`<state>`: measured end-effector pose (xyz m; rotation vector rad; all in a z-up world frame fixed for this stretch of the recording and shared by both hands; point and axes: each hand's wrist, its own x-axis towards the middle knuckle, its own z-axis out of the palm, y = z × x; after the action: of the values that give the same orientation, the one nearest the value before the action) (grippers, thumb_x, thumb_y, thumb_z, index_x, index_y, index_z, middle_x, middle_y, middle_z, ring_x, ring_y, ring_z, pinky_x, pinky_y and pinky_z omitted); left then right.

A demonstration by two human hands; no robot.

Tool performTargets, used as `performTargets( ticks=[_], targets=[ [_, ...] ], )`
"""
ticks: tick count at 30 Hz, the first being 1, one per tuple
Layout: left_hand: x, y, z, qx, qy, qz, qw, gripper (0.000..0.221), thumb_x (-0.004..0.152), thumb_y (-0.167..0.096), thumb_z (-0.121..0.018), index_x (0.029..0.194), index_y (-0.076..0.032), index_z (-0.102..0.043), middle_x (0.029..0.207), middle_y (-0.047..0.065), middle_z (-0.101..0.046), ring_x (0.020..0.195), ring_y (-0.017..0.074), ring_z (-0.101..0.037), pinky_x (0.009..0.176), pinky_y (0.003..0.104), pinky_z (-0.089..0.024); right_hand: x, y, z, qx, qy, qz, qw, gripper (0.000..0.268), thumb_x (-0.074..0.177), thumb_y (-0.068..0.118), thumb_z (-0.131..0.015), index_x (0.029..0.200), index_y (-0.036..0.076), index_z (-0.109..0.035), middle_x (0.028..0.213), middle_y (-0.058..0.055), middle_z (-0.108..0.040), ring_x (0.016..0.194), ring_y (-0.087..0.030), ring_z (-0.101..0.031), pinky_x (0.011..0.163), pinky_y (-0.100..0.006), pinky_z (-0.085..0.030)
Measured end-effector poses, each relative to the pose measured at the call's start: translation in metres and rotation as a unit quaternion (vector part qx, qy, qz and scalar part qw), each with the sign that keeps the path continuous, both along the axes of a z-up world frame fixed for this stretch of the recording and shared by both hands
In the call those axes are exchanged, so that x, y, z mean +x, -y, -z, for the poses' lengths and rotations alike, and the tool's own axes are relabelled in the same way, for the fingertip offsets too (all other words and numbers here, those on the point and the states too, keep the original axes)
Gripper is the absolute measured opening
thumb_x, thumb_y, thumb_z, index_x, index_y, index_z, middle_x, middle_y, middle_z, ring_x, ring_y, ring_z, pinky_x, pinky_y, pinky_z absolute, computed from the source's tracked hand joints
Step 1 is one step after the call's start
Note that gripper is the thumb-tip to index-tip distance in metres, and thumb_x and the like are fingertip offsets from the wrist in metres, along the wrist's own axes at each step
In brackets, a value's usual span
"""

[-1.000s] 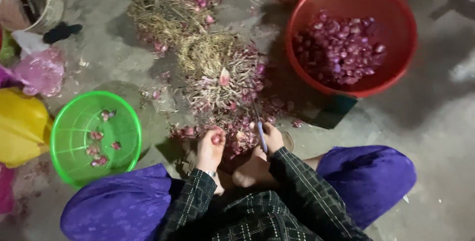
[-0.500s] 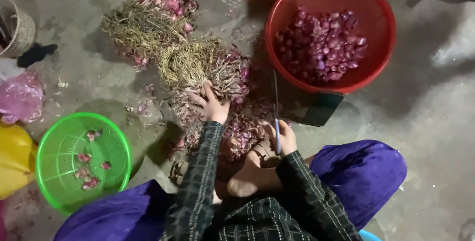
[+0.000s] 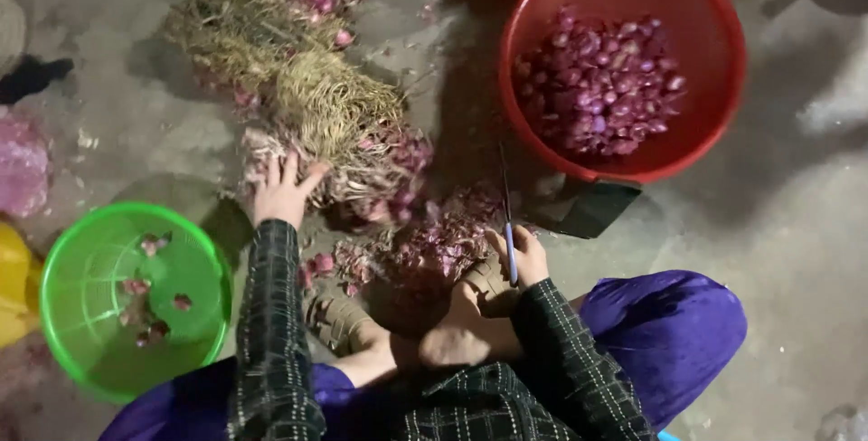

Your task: Trimming the roots and stems of shallots using scissors and sorting them into baskets.

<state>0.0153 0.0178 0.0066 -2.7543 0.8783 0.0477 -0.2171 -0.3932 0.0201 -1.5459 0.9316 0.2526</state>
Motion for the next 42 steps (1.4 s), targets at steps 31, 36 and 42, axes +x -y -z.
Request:
performTargets(
  ticks=[31,36,42],
  targets=[
    [-0.163,0.094,0.032,-0.485,-0.026,-0.346,0.803,0.031,0.084,-0.017,-0.071,0.115,-0.021,-0.065,0.106,0.007,-0.07,0.101,0.0288,-0.067,0.087,0.04,-0.056,0.012,-0.058,0.046,-0.133,0.076,-0.445,0.883,0.053,0.074,0.049,-0.075,0.108,0.009,-0.072,0.099,-0.024,-0.074,0.104,-0.047,-0.068,0.091,-0.056,-0.053],
    [-0.146,0.048,0.04,-0.643,-0.036,-0.569,0.511,0.012,0.095,-0.027,-0.071,0.104,-0.022,-0.066,0.08,-0.002,-0.074,0.067,0.0101,-0.071,0.063,0.02,-0.059,0.022,-0.097,-0.007,-0.041,0.047,-0.456,0.888,0.059,0.075,0.06,-0.068,0.102,0.009,-0.072,0.097,-0.021,-0.074,0.104,-0.042,-0.069,0.087,-0.052,-0.051],
    [-0.152,0.008,0.071,-0.613,-0.162,-0.634,0.443,0.04,0.078,-0.045,-0.089,0.098,-0.015,-0.072,0.08,0.009,-0.075,0.067,0.016,-0.076,0.06,0.024,-0.066,0.033,-0.137,-0.004,0.077,-0.027,-0.47,0.879,0.061,0.077,0.067,-0.063,0.097,0.011,-0.076,0.076,-0.015,-0.071,0.082,-0.029,-0.072,0.075,-0.037,-0.056]
  ],
)
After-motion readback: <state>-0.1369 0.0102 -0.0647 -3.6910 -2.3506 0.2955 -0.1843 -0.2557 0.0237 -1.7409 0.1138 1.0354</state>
